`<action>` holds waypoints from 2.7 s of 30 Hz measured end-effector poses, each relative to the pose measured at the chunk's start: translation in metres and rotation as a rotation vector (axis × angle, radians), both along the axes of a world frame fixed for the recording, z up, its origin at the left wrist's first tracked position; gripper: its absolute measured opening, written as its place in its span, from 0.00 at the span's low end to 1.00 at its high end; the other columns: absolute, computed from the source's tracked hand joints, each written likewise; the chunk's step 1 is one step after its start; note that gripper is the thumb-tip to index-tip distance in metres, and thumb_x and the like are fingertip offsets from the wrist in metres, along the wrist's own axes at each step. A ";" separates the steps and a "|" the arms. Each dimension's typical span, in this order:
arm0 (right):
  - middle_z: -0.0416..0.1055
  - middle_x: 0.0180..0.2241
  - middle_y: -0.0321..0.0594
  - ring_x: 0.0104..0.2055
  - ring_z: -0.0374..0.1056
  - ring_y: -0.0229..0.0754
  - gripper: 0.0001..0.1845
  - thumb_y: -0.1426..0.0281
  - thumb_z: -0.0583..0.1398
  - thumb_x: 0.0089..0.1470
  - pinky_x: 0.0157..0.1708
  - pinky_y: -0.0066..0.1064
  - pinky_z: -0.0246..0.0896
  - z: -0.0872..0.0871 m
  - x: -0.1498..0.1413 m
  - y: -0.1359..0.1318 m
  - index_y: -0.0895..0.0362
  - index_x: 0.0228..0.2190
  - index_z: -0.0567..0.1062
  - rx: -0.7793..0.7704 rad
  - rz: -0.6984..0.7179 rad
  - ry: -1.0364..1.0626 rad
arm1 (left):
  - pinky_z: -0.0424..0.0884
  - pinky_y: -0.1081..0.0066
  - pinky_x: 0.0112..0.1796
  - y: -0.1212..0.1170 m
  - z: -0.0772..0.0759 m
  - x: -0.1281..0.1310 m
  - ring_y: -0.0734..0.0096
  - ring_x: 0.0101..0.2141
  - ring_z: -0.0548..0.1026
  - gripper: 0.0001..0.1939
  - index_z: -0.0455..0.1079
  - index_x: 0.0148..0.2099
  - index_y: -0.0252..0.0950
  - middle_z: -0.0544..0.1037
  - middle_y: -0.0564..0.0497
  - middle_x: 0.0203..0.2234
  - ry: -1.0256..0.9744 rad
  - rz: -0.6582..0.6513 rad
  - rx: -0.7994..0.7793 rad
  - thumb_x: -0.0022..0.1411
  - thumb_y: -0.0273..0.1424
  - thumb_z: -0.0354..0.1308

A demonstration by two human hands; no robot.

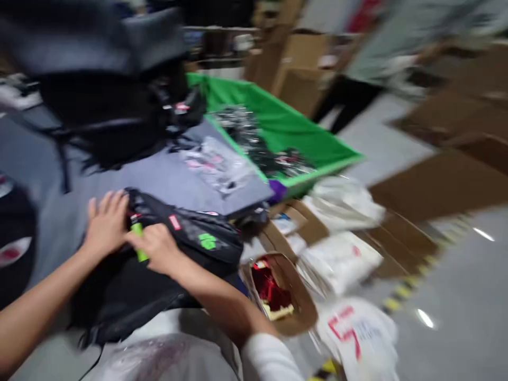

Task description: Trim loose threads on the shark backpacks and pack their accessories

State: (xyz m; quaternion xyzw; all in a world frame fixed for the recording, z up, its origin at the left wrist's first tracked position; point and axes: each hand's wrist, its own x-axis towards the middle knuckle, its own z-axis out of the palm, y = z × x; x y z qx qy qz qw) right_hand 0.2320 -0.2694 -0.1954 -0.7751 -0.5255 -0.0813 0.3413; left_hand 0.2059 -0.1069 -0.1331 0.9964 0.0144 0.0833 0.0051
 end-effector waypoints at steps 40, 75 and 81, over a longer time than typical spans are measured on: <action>0.80 0.42 0.42 0.42 0.76 0.47 0.15 0.67 0.59 0.61 0.44 0.39 0.72 0.045 0.056 0.024 0.55 0.47 0.80 -0.341 0.325 0.178 | 0.43 0.34 0.63 0.027 -0.014 -0.020 0.42 0.70 0.26 0.54 0.40 0.75 0.37 0.26 0.37 0.72 0.070 0.393 -0.043 0.53 0.32 0.65; 0.81 0.42 0.41 0.44 0.77 0.47 0.14 0.67 0.59 0.60 0.49 0.40 0.70 0.047 0.030 0.025 0.56 0.44 0.81 -0.307 0.083 0.216 | 0.41 0.31 0.63 0.026 0.000 -0.024 0.42 0.70 0.24 0.57 0.29 0.75 0.43 0.32 0.44 0.73 0.169 0.354 -0.148 0.55 0.32 0.64; 0.81 0.42 0.42 0.44 0.77 0.47 0.13 0.69 0.60 0.59 0.50 0.40 0.69 0.043 0.026 0.027 0.57 0.44 0.81 -0.274 0.079 0.229 | 0.41 0.32 0.63 0.027 -0.008 -0.022 0.43 0.70 0.23 0.54 0.28 0.75 0.43 0.25 0.44 0.73 0.139 0.367 -0.123 0.59 0.39 0.62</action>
